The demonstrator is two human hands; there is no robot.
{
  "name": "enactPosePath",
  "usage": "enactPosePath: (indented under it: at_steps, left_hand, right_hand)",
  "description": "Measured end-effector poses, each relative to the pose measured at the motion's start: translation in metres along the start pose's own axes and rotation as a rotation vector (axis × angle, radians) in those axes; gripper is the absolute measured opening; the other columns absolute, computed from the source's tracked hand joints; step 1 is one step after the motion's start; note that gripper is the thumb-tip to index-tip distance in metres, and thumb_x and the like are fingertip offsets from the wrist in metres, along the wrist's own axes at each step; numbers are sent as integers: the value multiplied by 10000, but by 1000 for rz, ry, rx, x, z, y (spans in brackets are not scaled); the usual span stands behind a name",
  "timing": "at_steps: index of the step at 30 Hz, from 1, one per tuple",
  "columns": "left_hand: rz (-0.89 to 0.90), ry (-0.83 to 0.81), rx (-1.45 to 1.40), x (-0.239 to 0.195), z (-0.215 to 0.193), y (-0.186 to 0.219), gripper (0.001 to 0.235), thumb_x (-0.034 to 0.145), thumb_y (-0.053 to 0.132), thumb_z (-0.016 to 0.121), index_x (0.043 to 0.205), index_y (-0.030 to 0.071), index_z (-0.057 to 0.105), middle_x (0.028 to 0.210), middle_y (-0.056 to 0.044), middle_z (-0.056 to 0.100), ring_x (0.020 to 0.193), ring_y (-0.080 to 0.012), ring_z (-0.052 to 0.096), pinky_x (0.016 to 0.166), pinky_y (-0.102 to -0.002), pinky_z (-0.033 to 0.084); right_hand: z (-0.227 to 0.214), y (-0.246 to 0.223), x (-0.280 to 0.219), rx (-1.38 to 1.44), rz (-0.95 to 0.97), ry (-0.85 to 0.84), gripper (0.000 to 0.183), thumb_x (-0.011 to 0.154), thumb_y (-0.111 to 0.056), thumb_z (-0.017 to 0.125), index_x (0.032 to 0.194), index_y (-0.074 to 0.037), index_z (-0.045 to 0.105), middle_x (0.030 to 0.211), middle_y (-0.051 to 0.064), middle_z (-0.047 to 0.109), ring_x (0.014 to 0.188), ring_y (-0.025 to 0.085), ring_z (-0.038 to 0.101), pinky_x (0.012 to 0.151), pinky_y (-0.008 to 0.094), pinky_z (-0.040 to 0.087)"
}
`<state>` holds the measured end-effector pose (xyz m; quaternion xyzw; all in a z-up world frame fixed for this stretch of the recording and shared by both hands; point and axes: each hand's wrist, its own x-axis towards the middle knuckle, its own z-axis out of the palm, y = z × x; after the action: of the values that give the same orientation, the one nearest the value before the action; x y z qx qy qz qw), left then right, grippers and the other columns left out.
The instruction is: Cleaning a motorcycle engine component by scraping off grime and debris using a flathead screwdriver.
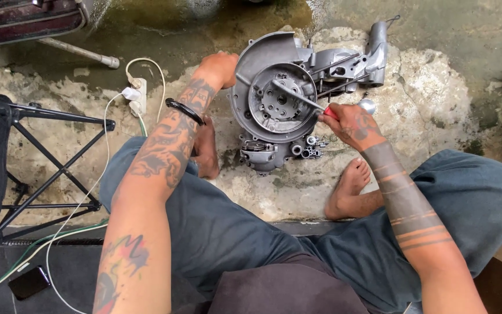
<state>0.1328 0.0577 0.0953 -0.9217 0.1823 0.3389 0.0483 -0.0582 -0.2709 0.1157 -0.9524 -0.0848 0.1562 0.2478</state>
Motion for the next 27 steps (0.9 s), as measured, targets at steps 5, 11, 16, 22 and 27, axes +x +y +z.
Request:
enactPosePath:
  at_steps: [5,11,16,22,27]
  left_hand:
    - [-10,-31,-42,-19,-8,8,539,896,-47,542,1428,16,482,1248,-205,630,1027,-348,667,855,-478,600]
    - [106,93,-10,46,48,-22,626,950,104,571,1517,-83,383,1271,-379,629,1013,-504,702,758,-682,589]
    - [121,88,-79,41,40,-22,629,936,43,566,1519,-94,374,1222,-402,637,925,-489,717,696,-672,606]
    - [112,75,-80,41,36,-18,634,929,29,571,1515,-106,370,1213,-395,643,914,-485,718,704,-672,602]
    - [99,86,-70,39,36,-14,634,919,51,612,1495,-112,404,1214,-385,651,997,-507,703,778,-703,582]
  right_hand:
    - [-11,-18,-2,-6,16,-101,444,1081,-472,501,922,-78,631,691,112,673,590,300,652,576,422,505]
    - [-12,-22,-4,-26,42,-180,387,1001,-457,599,882,-92,650,737,187,713,839,464,726,752,534,577]
    - [-18,-22,2,-8,110,-103,395,1038,-443,607,903,-77,664,772,201,711,855,441,732,765,532,576]
    - [-18,-16,4,-12,133,-95,370,1024,-437,615,870,-101,642,742,173,695,830,430,733,739,517,564]
    - [-22,-30,-3,63,123,-175,369,1023,-424,613,864,-95,662,726,166,711,815,423,738,771,497,566]
